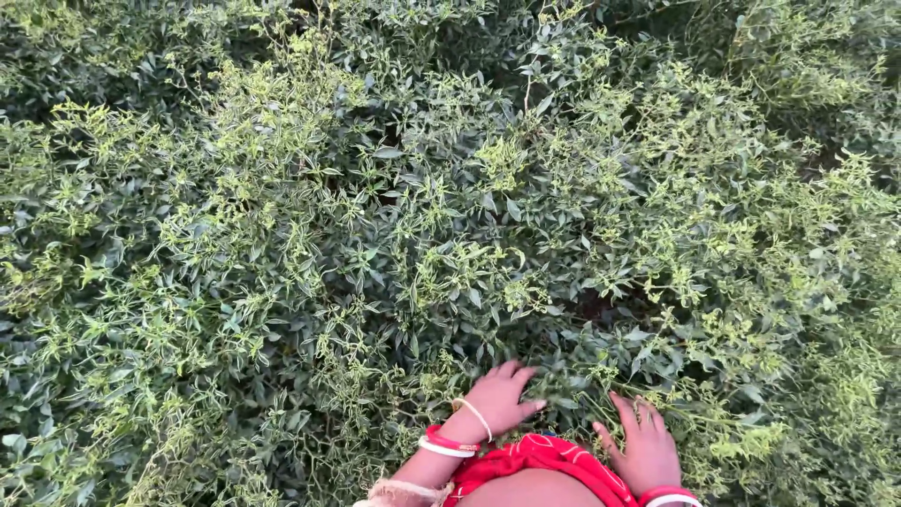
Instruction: The recorder is seen manually harvesting green leafy crops in an agricultural field.
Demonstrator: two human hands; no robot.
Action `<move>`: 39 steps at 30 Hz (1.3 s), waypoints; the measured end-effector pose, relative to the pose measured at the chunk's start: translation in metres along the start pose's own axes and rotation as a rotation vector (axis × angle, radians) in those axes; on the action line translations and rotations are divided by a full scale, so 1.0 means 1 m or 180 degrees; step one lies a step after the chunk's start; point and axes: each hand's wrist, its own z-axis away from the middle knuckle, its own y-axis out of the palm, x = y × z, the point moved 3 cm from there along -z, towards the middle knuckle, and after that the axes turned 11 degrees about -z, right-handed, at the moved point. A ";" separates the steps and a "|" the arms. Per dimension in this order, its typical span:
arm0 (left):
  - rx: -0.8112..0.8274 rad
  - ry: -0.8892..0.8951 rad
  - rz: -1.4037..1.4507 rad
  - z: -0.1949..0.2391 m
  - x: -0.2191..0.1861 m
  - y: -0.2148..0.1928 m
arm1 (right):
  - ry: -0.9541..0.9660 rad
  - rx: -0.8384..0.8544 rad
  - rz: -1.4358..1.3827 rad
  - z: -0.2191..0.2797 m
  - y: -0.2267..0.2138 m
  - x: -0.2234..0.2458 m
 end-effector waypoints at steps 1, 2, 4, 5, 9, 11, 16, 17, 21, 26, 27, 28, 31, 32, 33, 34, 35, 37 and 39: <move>-0.0208 0.0084 0.0079 0.001 -0.009 -0.015 | 0.0005 0.0025 0.0007 -0.001 0.002 -0.002; -0.0212 0.0084 0.0075 0.002 -0.023 -0.032 | 0.0003 0.0020 0.0005 -0.002 0.003 -0.003; -0.1380 0.0630 0.0090 0.009 -0.055 -0.074 | -0.0033 -0.0070 -0.0013 0.001 0.004 -0.004; -0.1373 0.0639 0.0090 0.012 -0.069 -0.083 | -0.0022 -0.0073 -0.0014 0.000 0.004 -0.005; -0.1741 0.1375 0.0061 0.019 -0.121 -0.092 | -0.0076 0.0091 -0.0024 0.002 0.014 -0.021; -0.1775 0.1739 -0.0032 0.010 -0.131 -0.080 | -0.0158 0.0210 -0.0011 0.000 0.024 -0.031; -0.0839 0.1709 -0.0765 -0.033 -0.111 -0.032 | 0.0057 0.0156 -0.0169 -0.001 0.013 -0.021; -0.0833 0.1710 -0.0759 -0.039 -0.102 -0.021 | 0.0063 0.0163 -0.0167 0.001 0.013 -0.020; 0.0270 0.1294 -0.1377 -0.059 -0.070 0.027 | 0.0090 0.0005 -0.0283 0.008 0.019 -0.023; 0.0536 0.1155 -0.1330 -0.059 -0.062 0.041 | 0.0224 0.0261 -0.0264 0.004 -0.016 0.003; 0.0471 0.1153 -0.1306 -0.058 -0.061 0.039 | 0.0241 0.0317 -0.0128 0.000 -0.026 0.010; 0.0406 0.1150 -0.1283 -0.057 -0.060 0.037 | 0.0259 0.0373 0.0007 -0.003 -0.036 0.016; 0.0190 0.1118 -0.1222 -0.055 -0.061 0.033 | 0.0003 0.0026 0.0263 -0.018 -0.087 0.054; 0.0182 0.1109 -0.1223 -0.054 -0.061 0.031 | -0.0008 0.0024 0.0263 -0.022 -0.097 0.066; 0.0139 0.1093 -0.1215 -0.052 -0.061 0.028 | -0.0329 -0.0318 -0.0001 -0.026 -0.111 0.080; 0.0097 0.1077 -0.1207 -0.051 -0.061 0.026 | -0.0642 -0.0667 -0.0265 -0.029 -0.124 0.094; 0.0099 0.1064 -0.1202 -0.049 -0.061 0.026 | -0.0650 -0.0656 -0.0269 -0.034 -0.125 0.098; 0.0102 0.1038 -0.1139 -0.046 -0.058 0.025 | -0.0959 -0.0934 -0.0634 -0.041 -0.130 0.109; 0.0045 0.1066 -0.1154 -0.046 -0.055 0.029 | -0.1013 -0.0903 -0.0490 -0.053 -0.111 0.103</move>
